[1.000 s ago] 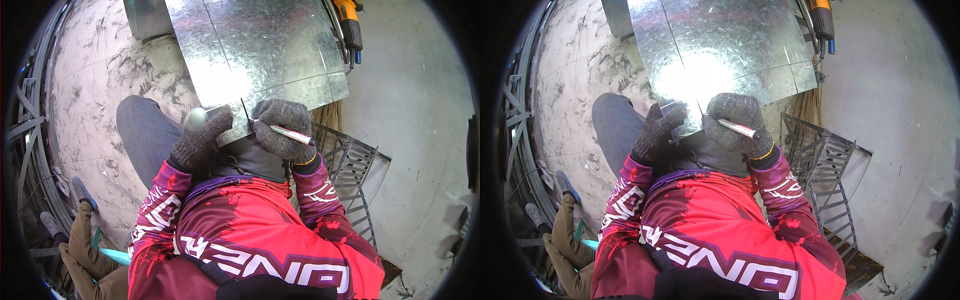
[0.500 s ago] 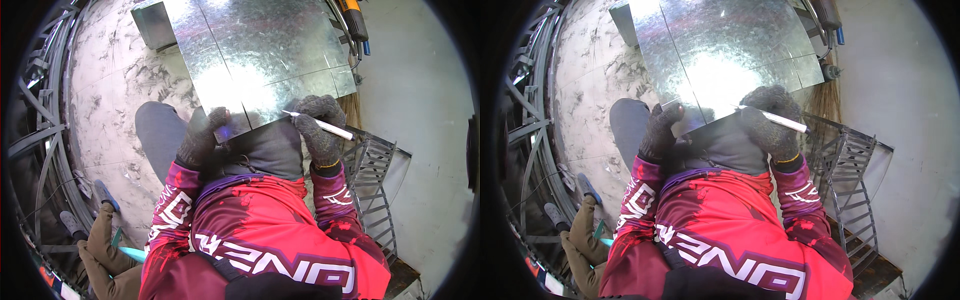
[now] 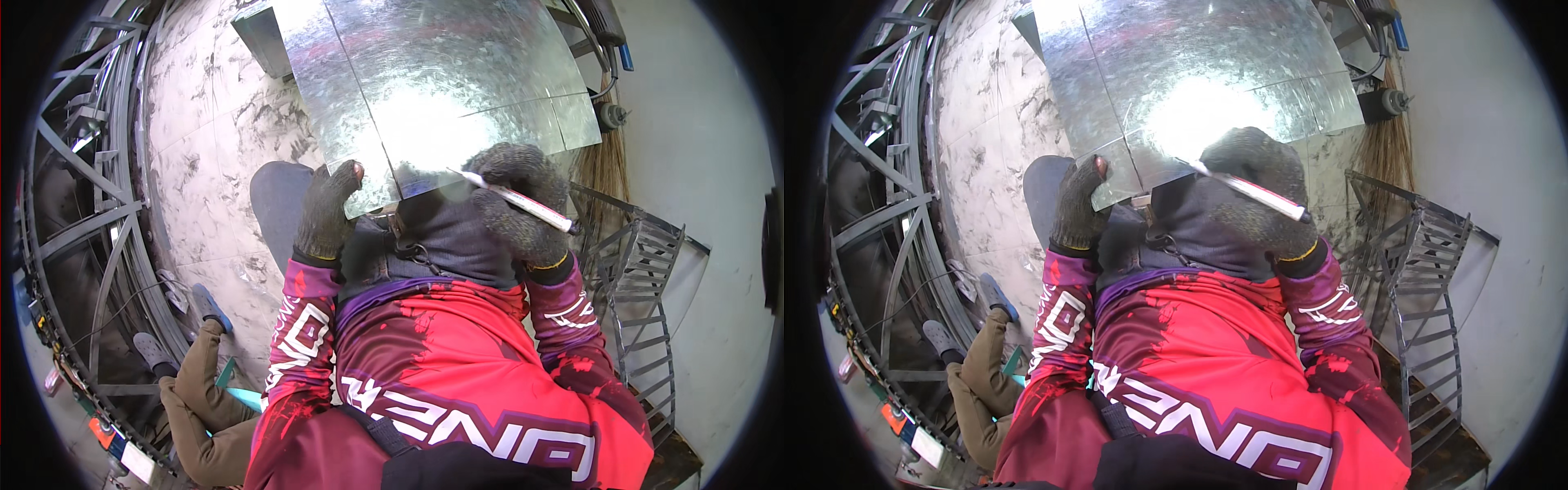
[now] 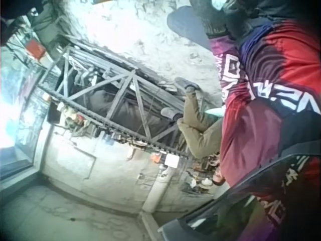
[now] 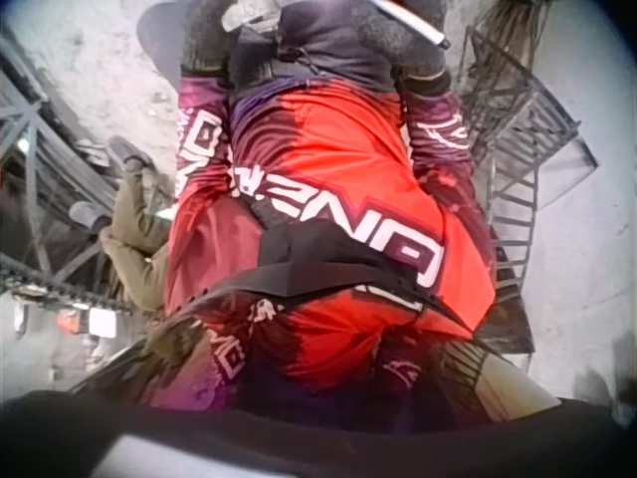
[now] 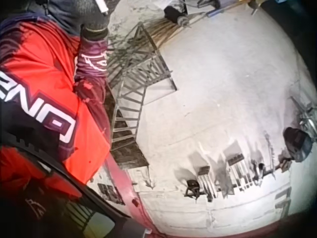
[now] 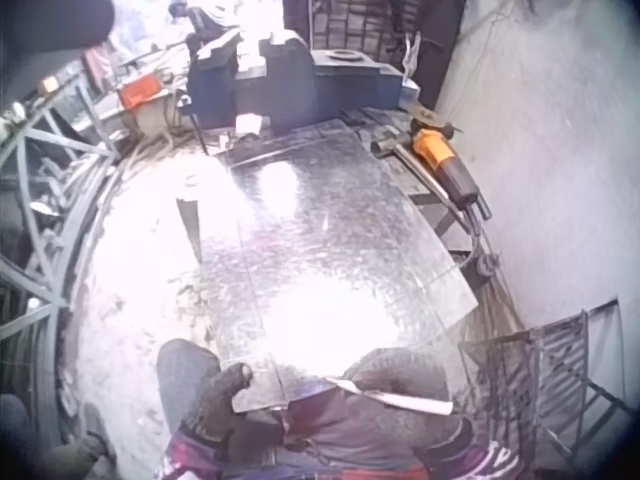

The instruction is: Drawing marking lines on a metal sheet using a marker and a small piece of metal as a straight edge.

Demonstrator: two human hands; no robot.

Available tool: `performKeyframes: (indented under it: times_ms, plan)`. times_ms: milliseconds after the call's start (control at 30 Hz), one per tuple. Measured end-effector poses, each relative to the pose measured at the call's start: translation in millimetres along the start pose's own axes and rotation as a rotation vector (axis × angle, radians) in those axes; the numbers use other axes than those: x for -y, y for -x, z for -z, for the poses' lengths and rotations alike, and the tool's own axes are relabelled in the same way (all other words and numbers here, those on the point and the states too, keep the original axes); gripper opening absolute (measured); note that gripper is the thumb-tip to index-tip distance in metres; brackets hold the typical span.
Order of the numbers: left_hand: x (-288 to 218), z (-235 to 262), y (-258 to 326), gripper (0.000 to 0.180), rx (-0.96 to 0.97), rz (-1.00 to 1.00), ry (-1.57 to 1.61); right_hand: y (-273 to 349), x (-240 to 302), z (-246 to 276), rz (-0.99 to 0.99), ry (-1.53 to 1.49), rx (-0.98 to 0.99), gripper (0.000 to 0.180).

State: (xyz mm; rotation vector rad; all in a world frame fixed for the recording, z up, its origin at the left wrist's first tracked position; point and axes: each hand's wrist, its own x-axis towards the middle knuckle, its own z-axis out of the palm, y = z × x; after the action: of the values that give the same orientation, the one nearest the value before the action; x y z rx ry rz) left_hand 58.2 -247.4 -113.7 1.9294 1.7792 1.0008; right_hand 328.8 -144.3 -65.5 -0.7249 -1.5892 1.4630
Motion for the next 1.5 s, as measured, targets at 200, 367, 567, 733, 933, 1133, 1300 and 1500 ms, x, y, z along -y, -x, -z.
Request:
performKeyframes:
  times_ms: [200,367,567,733,933,1133,1300,1500]
  plan:
    - [-14,-1,5,0.031,0.095,0.406,0.556,-13,11,-12,-0.044,0.102,0.104,0.032]
    - [-5,-13,17,0.037,-0.052,0.472,0.575,-18,8,-26,0.097,0.078,0.112,0.026]
    - [-7,-9,18,0.039,0.099,0.566,0.366,-32,10,-34,0.386,0.325,0.278,0.023]
    - [-10,-9,14,0.037,0.057,0.612,0.482,-38,10,-37,0.347,0.446,0.336,0.014]
    - [-1,-15,12,0.035,-0.133,-0.054,-0.028,-38,6,-43,0.369,0.407,0.316,0.013]
    - [-44,7,-12,0.033,0.068,0.837,0.745,-39,7,-37,0.335,0.481,0.419,0.020]
    - [-28,-3,1,0.033,0.043,0.703,0.607,-39,5,-39,0.355,0.510,0.424,0.020]
    - [-24,-6,5,0.028,0.032,0.427,0.376,-38,8,-38,0.324,0.544,0.442,0.022]
